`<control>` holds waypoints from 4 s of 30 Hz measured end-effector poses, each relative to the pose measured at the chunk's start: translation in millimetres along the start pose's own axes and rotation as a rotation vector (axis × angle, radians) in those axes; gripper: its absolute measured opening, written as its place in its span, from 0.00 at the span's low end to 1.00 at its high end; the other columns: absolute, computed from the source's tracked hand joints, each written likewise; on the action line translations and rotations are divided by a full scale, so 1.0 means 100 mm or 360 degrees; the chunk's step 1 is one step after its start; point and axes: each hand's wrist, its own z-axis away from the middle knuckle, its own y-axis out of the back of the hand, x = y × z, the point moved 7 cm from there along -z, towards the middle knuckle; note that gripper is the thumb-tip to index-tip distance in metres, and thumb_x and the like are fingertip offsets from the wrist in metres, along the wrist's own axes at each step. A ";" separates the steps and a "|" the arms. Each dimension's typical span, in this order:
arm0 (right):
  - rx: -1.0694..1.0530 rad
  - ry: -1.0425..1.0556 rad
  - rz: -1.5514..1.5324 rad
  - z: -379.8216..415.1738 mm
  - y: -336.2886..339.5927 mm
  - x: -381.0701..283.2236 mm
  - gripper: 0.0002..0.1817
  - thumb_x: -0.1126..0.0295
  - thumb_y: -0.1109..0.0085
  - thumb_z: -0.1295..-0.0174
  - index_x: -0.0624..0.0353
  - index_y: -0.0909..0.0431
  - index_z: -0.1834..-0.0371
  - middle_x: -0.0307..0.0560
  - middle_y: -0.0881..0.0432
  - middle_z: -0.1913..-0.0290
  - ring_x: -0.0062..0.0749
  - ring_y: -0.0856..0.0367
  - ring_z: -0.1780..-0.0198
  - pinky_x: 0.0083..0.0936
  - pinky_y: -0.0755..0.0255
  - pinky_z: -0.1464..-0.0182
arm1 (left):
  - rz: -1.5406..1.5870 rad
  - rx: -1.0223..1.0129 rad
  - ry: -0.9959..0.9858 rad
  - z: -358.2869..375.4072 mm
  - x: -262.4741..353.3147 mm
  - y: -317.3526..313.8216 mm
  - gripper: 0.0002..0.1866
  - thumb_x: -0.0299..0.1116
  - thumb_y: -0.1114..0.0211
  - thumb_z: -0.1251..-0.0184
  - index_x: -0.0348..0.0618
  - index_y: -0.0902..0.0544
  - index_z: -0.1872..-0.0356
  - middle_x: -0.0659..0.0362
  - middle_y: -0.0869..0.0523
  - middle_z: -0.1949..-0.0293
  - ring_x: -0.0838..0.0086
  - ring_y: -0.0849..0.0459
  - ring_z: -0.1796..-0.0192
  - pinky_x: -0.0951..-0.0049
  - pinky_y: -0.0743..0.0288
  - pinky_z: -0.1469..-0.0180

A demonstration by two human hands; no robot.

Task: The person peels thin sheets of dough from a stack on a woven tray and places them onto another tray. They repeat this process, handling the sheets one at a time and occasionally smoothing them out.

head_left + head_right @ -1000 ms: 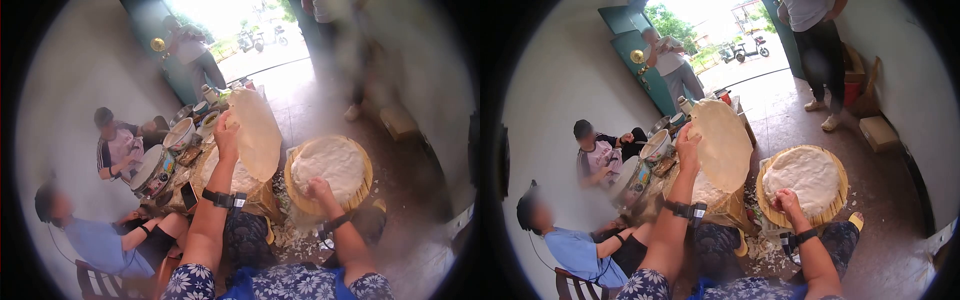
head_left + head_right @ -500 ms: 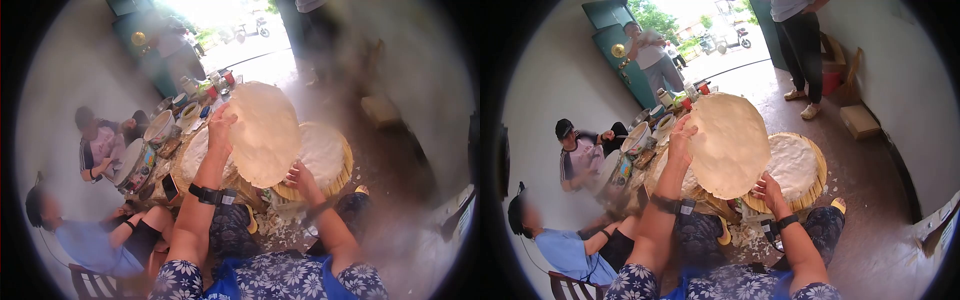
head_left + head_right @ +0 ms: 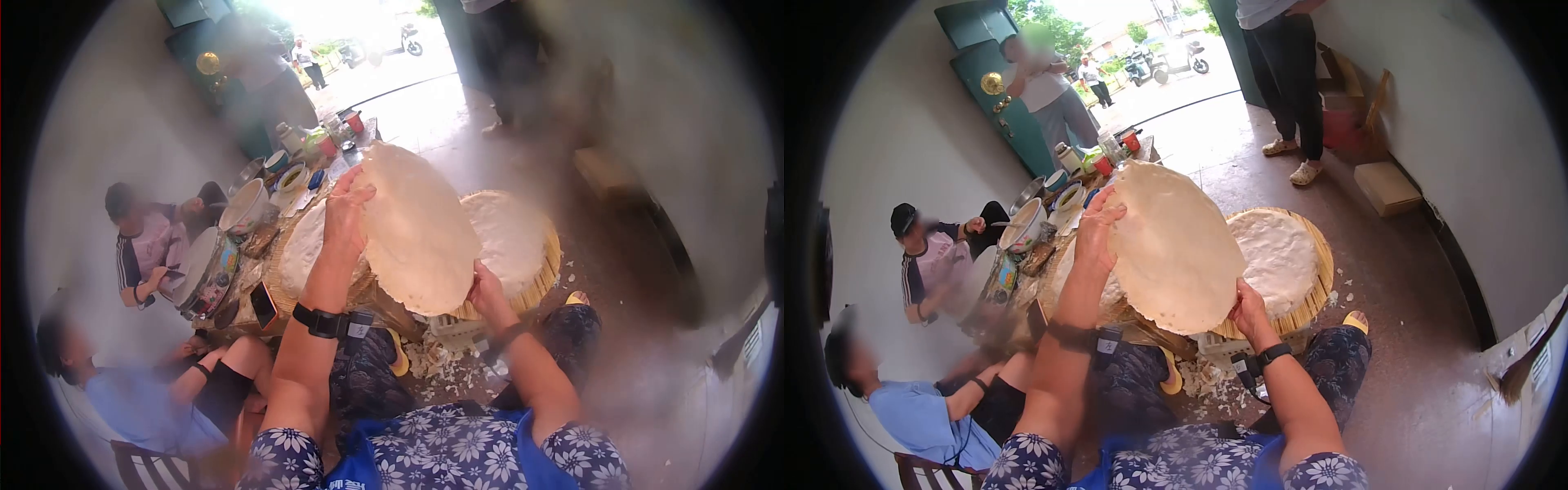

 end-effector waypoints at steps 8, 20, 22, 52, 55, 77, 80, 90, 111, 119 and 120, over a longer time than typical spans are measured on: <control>0.0178 0.0264 0.0124 -0.07 0.37 -0.35 0.12 0.71 0.48 0.37 0.59 0.30 0.51 0.42 0.21 0.60 0.30 0.19 0.62 0.29 0.21 0.61 | -0.0239 0.0129 0.0097 -0.20 -0.32 0.41 0.27 0.17 0.46 0.41 0.41 0.33 0.37 0.52 0.22 0.49 0.68 0.19 0.53 0.67 0.20 0.55; 0.0230 0.0769 0.0514 0.02 0.35 -2.28 0.12 0.77 0.47 0.39 0.62 0.30 0.53 0.47 0.21 0.59 0.34 0.20 0.59 0.33 0.22 0.54 | 0.0492 0.0148 0.0296 -0.55 -1.83 0.31 0.27 0.17 0.46 0.42 0.42 0.33 0.38 0.55 0.21 0.51 0.68 0.20 0.52 0.66 0.22 0.50; 0.0168 0.0996 0.0990 0.06 0.18 -2.57 0.11 0.78 0.48 0.39 0.63 0.30 0.53 0.48 0.21 0.58 0.33 0.20 0.59 0.32 0.22 0.53 | 0.0503 0.0170 0.0419 -0.56 -2.17 0.36 0.25 0.17 0.46 0.41 0.41 0.32 0.41 0.56 0.21 0.53 0.68 0.19 0.54 0.66 0.22 0.52; 0.1260 0.0641 0.2394 -0.89 1.56 -2.16 0.17 0.70 0.43 0.51 0.57 0.19 0.56 0.54 0.16 0.57 0.44 0.18 0.52 0.33 0.27 0.52 | -0.0470 0.0441 0.1080 0.00 -3.59 1.04 0.31 0.25 0.36 0.46 0.41 0.33 0.39 0.57 0.19 0.64 0.80 0.29 0.82 0.80 0.33 0.83; 0.1249 0.0625 0.2380 -1.05 1.84 -2.15 0.17 0.70 0.44 0.52 0.56 0.19 0.56 0.54 0.16 0.57 0.43 0.18 0.53 0.32 0.27 0.52 | -0.0467 0.0386 0.1076 -0.02 -3.62 1.03 0.30 0.27 0.36 0.44 0.41 0.34 0.38 0.59 0.19 0.65 0.80 0.26 0.79 0.80 0.31 0.80; 0.1385 0.0761 0.2369 -0.92 1.51 -2.25 0.15 0.69 0.47 0.46 0.59 0.20 0.56 0.54 0.16 0.59 0.41 0.17 0.56 0.31 0.26 0.53 | -0.0802 0.0468 0.0855 0.03 -3.60 1.06 0.30 0.29 0.35 0.45 0.39 0.33 0.38 0.58 0.24 0.56 0.73 0.23 0.58 0.73 0.27 0.64; 0.1241 0.1157 0.2683 -0.56 0.85 -2.27 0.15 0.67 0.48 0.45 0.58 0.19 0.57 0.54 0.16 0.61 0.46 0.18 0.56 0.35 0.26 0.53 | -0.0896 0.0456 0.0815 0.05 -3.57 0.98 0.35 0.34 0.33 0.46 0.40 0.35 0.36 0.54 0.25 0.47 0.66 0.25 0.46 0.68 0.28 0.49; 0.0937 0.0970 0.3119 -1.53 1.06 -2.36 0.25 0.52 0.51 0.38 0.61 0.25 0.48 0.64 0.22 0.49 0.55 0.25 0.45 0.40 0.32 0.43 | -0.1545 0.0231 0.0351 0.08 -3.40 0.75 0.43 0.34 0.28 0.58 0.39 0.38 0.36 0.42 0.32 0.42 0.52 0.34 0.38 0.61 0.40 0.34; 0.1070 0.0536 0.3252 -1.55 0.90 -2.09 0.23 0.53 0.48 0.39 0.59 0.26 0.49 0.64 0.23 0.49 0.56 0.25 0.46 0.44 0.31 0.45 | -0.1393 0.0421 0.0270 0.06 -3.50 0.91 0.36 0.35 0.34 0.52 0.39 0.36 0.38 0.46 0.27 0.45 0.56 0.29 0.42 0.63 0.35 0.40; 0.0813 0.0746 0.3309 -1.21 0.41 -2.35 0.18 0.60 0.43 0.43 0.58 0.22 0.53 0.59 0.20 0.55 0.53 0.22 0.51 0.42 0.29 0.49 | -0.0641 0.0608 0.1157 0.38 -3.68 1.10 0.32 0.21 0.37 0.49 0.40 0.37 0.40 0.58 0.29 0.56 0.72 0.24 0.63 0.75 0.25 0.71; 0.0774 0.0712 0.3313 -1.17 0.37 -2.39 0.17 0.60 0.43 0.43 0.57 0.22 0.54 0.58 0.19 0.56 0.53 0.21 0.52 0.42 0.28 0.50 | -0.0534 0.0574 0.1219 0.42 -3.68 1.03 0.33 0.19 0.37 0.50 0.39 0.38 0.40 0.58 0.30 0.57 0.72 0.24 0.64 0.76 0.26 0.72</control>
